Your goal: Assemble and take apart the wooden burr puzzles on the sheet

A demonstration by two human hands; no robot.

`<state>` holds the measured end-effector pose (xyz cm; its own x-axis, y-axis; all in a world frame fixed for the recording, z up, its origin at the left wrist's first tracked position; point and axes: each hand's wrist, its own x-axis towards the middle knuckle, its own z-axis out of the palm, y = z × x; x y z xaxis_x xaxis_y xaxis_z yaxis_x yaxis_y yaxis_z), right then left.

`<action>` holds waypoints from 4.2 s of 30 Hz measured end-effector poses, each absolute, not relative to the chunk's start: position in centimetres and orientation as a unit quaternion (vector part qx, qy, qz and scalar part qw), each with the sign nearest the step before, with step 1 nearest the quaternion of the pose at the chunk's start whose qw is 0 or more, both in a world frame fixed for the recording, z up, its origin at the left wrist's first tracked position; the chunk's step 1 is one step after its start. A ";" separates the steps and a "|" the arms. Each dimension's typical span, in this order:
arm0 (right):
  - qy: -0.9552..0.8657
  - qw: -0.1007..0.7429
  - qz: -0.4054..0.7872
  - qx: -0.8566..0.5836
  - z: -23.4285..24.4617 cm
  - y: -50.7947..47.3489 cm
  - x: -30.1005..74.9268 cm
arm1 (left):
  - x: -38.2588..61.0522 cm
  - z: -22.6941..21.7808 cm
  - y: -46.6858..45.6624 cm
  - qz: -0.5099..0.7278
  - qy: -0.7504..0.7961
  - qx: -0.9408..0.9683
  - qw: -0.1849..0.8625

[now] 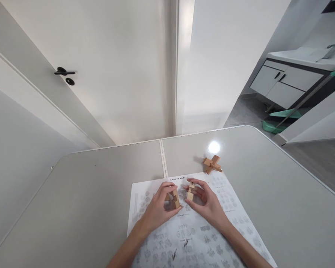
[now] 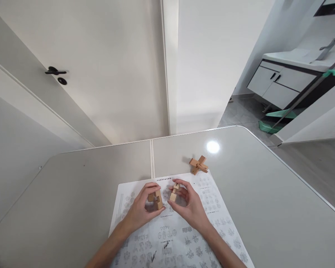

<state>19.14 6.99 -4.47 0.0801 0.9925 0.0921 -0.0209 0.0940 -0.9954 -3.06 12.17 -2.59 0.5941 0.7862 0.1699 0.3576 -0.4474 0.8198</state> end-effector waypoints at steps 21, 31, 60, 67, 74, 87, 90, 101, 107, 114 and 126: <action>-0.577 0.489 0.459 -0.466 -3.6 6.1 18.5 | -3.1 -2.3 12.4 0.264 0.360 0.832 0.331; -0.596 0.468 0.480 -0.442 -2.5 5.8 19.3 | -3.1 -1.9 13.0 0.262 0.339 0.820 0.381; -0.803 0.224 0.359 -0.418 2.7 3.9 19.2 | -3.4 3.9 13.0 0.013 0.346 0.809 0.475; -0.813 0.203 0.374 -0.399 2.9 4.0 19.4 | -3.2 3.8 12.8 -0.005 0.335 0.821 0.462; -0.805 0.239 0.340 -0.424 2.9 3.4 18.9 | -3.3 3.3 12.8 0.000 0.331 0.823 0.461; -0.743 0.243 0.475 -0.404 4.2 3.8 20.9 | -3.1 4.9 12.7 0.039 0.327 0.786 0.524; -0.721 0.256 0.494 -0.413 4.4 3.8 20.8 | -3.1 5.3 12.6 0.038 0.334 0.784 0.522; -0.573 0.389 0.565 -0.448 3.7 4.4 19.0 | -3.0 5.5 12.3 0.076 0.399 0.781 0.475; -0.524 0.446 0.583 -0.432 3.4 4.5 19.1 | -2.4 5.0 11.9 0.167 0.399 0.703 0.565; -0.479 0.490 0.584 -0.435 2.8 4.5 19.5 | -1.7 3.6 11.5 0.240 0.361 0.621 0.654; -0.527 0.554 0.414 -0.494 1.9 4.2 18.3 | -0.1 2.7 10.8 0.323 0.394 0.545 0.666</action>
